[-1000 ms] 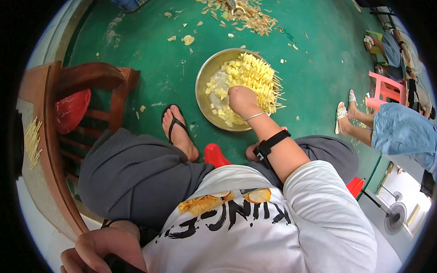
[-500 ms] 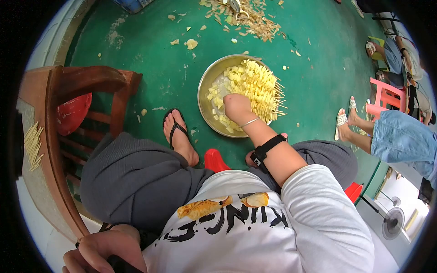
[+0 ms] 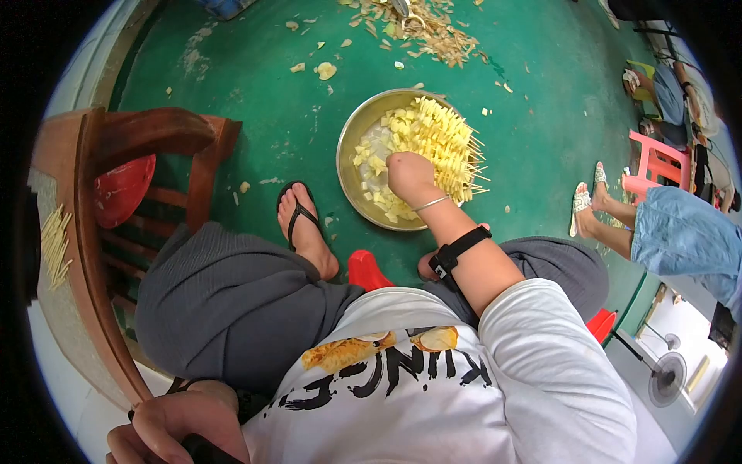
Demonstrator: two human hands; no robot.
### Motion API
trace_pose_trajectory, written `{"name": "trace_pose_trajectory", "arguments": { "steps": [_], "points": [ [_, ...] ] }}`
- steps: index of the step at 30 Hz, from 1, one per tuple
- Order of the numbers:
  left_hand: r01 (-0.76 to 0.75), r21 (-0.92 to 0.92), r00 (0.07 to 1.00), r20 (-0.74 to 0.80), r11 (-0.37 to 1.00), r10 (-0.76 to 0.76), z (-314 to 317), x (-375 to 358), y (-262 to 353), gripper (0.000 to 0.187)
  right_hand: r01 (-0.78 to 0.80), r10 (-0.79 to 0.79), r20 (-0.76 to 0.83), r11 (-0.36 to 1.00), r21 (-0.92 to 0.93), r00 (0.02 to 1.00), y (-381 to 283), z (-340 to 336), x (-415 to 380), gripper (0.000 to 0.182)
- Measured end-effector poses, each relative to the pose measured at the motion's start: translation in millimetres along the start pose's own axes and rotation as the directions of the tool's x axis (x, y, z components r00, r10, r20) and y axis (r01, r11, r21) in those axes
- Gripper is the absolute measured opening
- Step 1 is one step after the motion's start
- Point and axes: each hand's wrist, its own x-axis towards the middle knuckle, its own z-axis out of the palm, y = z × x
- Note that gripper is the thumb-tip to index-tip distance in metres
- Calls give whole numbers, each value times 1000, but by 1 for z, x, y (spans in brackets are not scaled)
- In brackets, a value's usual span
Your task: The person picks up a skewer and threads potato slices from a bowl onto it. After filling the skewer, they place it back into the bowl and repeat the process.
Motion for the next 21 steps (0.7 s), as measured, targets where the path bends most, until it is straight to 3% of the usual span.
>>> {"name": "trace_pose_trajectory", "arguments": {
  "steps": [21],
  "points": [
    [-41,-26,999,4,999,41,-11,-1,0,22,74,-66,54,982,-174,996,-22,-1,11,12]
  ]
}}
